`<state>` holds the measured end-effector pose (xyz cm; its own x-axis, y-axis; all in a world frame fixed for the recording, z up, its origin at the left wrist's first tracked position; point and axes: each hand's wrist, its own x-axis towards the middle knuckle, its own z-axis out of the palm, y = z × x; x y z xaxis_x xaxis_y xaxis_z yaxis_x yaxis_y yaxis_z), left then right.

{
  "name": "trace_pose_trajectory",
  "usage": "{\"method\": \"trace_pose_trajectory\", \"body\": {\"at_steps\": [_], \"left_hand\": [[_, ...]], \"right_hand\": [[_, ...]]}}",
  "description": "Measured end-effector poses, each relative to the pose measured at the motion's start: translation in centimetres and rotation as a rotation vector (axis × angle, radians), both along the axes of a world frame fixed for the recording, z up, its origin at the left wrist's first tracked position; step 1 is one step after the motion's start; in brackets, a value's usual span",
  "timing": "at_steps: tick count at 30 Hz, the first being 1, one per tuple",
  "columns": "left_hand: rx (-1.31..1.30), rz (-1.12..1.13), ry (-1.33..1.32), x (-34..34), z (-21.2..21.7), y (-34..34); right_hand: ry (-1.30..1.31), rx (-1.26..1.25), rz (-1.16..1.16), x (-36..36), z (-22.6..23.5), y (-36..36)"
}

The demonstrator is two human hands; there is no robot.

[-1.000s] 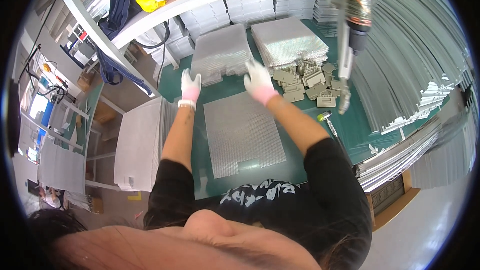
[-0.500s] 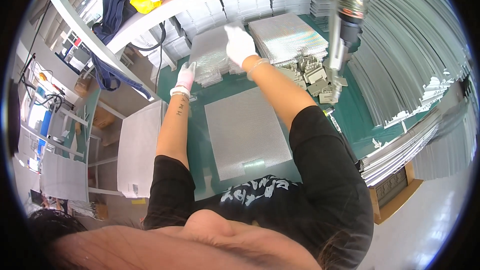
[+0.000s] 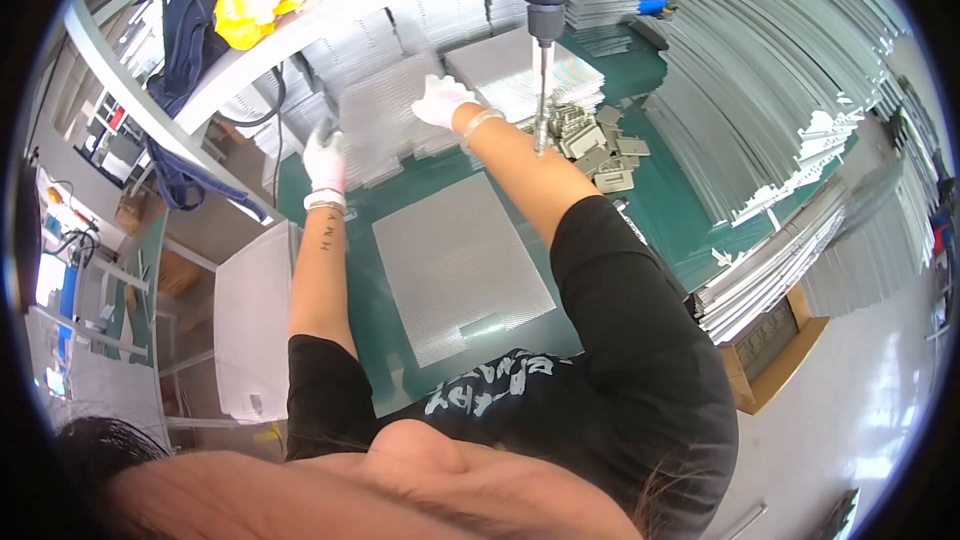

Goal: Assembling industrial mesh filters by mounting metal brackets and frame components using a power drill and a mallet.

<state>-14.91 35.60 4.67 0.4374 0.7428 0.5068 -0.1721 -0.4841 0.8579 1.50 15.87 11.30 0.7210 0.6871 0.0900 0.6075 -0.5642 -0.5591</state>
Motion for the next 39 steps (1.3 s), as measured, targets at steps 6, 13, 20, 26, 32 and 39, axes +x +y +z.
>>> {"method": "trace_pose_trajectory", "body": {"at_steps": [6, 13, 20, 26, 32, 39], "left_hand": [[0.163, 0.028, -0.324, -3.6, -0.4, 4.7], [-0.641, -0.146, -0.252, -3.5, -2.2, 0.3], [-0.091, 0.049, -0.35, -4.8, -2.3, 1.9], [-0.748, -0.654, -0.8, -5.2, 0.5, -0.1], [-0.725, -0.798, -0.934, -6.7, -0.2, -1.6], [-0.374, -0.342, -0.381, -11.9, 1.6, -9.4]], "right_hand": [[0.071, 0.197, 0.085, 0.3, 0.2, 1.2], [-0.016, 0.298, 0.14, 2.8, -1.5, -1.6], [0.105, 0.503, 0.113, 1.0, -0.5, -2.8], [0.231, 0.707, 0.268, 2.6, -1.1, -3.1], [0.645, 0.929, 0.461, 5.3, -4.1, -3.0], [0.964, 1.012, 0.511, -7.1, 0.7, -14.5]]}}
